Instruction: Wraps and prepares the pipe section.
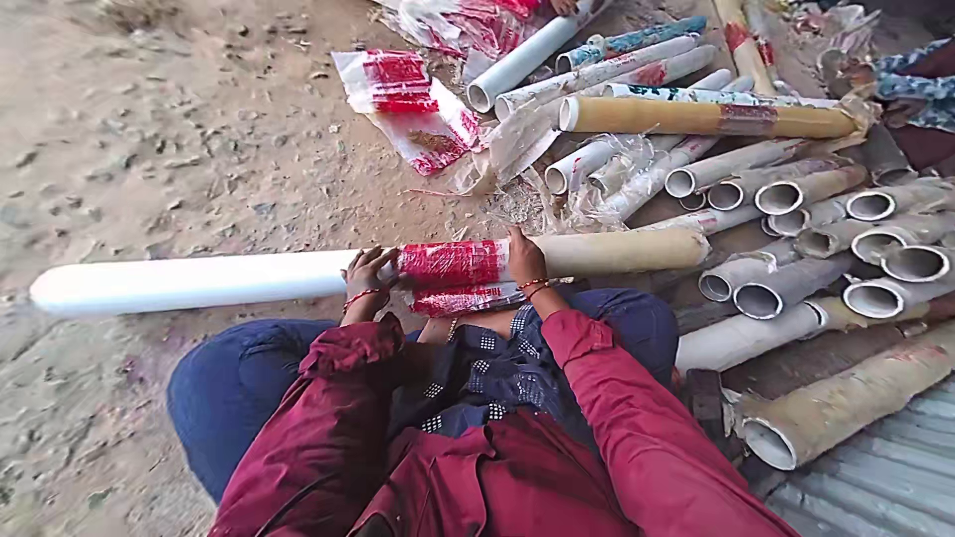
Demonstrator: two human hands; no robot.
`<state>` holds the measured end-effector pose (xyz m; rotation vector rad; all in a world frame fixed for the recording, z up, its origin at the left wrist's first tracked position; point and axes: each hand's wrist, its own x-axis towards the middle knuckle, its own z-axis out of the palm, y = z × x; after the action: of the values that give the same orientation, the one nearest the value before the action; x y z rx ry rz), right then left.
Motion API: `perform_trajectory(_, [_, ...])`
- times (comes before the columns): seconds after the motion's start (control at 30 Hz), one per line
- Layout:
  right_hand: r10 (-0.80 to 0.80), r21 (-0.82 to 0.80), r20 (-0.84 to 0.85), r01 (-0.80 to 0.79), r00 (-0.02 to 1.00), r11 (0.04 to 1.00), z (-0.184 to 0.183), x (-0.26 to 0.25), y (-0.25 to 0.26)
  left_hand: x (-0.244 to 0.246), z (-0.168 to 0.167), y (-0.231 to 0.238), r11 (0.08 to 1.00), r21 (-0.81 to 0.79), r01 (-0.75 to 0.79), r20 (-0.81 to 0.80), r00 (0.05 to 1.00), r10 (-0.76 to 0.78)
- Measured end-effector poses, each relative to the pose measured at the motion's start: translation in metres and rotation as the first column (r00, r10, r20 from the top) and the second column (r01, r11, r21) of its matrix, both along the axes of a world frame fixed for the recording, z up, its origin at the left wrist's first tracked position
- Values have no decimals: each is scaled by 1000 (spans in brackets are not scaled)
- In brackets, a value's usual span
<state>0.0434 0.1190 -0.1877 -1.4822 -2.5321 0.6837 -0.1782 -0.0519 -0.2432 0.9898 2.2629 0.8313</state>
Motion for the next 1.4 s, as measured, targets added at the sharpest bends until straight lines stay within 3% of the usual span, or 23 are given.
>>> perform_trajectory(0.1, [200,-62,86,-195,976,979,8,-23,-24,2,7,0,995,51,-82,93,993,77])
perform_trajectory(0.2, [439,-53,130,-436,889,898,5,-47,-47,2,14,-3,990,80,-115,153,983,102])
perform_trajectory(0.3, [541,-82,250,-540,803,838,13,-79,-65,3,12,1,988,69,-139,187,975,124])
perform_trajectory(0.57, [588,-120,563,-647,580,753,21,-129,-77,1,5,7,988,8,-154,202,968,149])
perform_trajectory(0.77, [599,-107,595,-685,536,720,16,-135,-79,2,11,8,990,-28,-139,214,966,142])
perform_trajectory(1.1, [592,-179,728,-737,345,651,22,-148,-77,0,6,14,990,-51,-134,229,963,142])
perform_trajectory(1.4, [593,-184,744,-759,308,625,29,-142,-74,1,2,9,987,33,-154,240,960,142])
